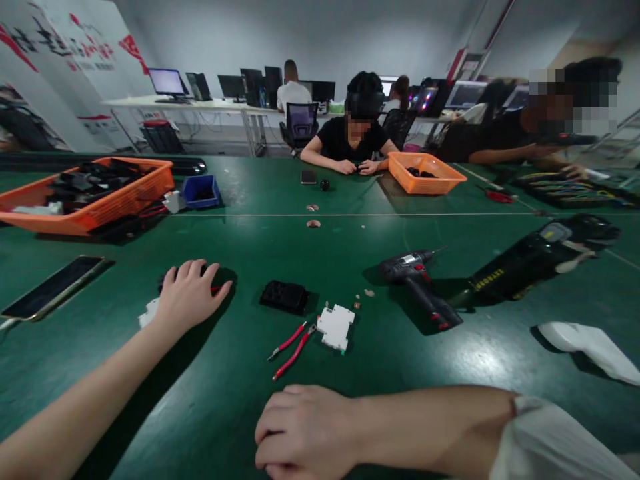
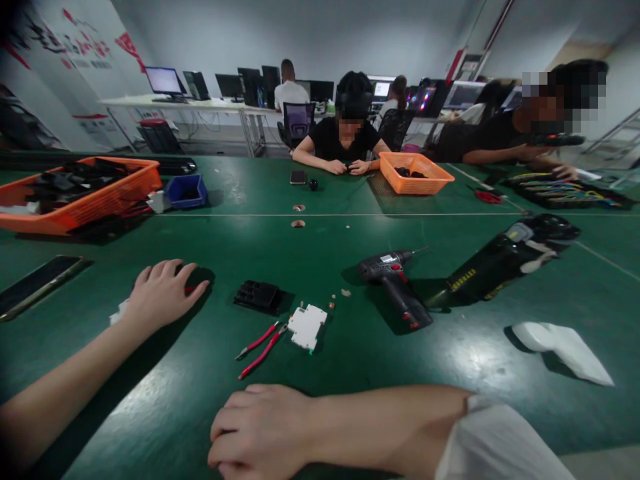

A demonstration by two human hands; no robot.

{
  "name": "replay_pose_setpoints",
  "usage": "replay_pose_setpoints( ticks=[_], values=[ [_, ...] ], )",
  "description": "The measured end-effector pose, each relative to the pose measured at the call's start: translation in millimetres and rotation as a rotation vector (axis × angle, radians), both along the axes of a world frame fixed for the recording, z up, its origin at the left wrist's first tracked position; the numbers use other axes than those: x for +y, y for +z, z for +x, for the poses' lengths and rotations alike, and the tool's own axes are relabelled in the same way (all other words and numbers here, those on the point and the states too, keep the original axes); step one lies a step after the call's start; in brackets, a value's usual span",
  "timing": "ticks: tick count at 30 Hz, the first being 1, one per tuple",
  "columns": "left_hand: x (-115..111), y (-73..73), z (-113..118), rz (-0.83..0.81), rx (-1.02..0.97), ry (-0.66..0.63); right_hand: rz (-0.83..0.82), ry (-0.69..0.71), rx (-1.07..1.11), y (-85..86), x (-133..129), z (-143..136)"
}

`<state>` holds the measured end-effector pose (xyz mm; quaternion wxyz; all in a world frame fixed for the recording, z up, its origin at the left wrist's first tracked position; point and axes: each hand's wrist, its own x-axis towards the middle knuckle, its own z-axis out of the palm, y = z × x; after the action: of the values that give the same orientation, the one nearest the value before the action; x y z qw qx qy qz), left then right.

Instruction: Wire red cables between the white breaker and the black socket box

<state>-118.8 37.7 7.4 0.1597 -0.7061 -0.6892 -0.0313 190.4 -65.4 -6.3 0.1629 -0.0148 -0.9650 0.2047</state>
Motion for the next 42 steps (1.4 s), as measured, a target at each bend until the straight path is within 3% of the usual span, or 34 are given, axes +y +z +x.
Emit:
replay_pose_setpoints(
  ticks=[6, 12, 18, 23, 26, 30, 35, 38, 42],
  values=[
    [-9.5, 2.0, -9.3, -0.02, 0.028, -0.063, 0.011, -0.01, -0.012, 2.7, -1.8, -1.5],
    [-25.1, -9.2, -56.6, -0.058, 0.039, -0.188, 0.053, -0.017, 0.029, 0.2, -3.7, -2.4],
    [-54.4, -14.8, -98.7, -0.072, 0.023, -0.245, 0.077, -0.027, 0.035, -0.1, -5.9, -2.9],
    [-67.2, -4.0, -97.0, -0.06, 0.006, -0.279, 0.094, -0.044, 0.041, -1.5, -6.6, -5.6],
    [-53.3, 9.7, -76.1, -0.018, 0.052, -0.191, 0.109, -0.037, 0.047, -1.2, -5.8, -6.2],
    [-12.0, 27.3, -48.0, -0.102, 0.136, -0.02, 0.108, -0.028, 0.027, 2.1, -4.7, -4.7],
    [34.8, 35.4, -46.0, -0.298, 0.072, 0.066, 0.081, -0.035, 0.053, 1.9, -2.9, -3.1],
    [41.4, 36.3, -51.9, -0.337, 0.047, 0.067, 0.077, -0.031, 0.075, 0.0, -1.2, -2.6],
    [24.1, 32.5, -48.4, -0.363, 0.033, 0.062, 0.078, -0.024, 0.061, 0.8, -0.2, -2.5]
  ],
)
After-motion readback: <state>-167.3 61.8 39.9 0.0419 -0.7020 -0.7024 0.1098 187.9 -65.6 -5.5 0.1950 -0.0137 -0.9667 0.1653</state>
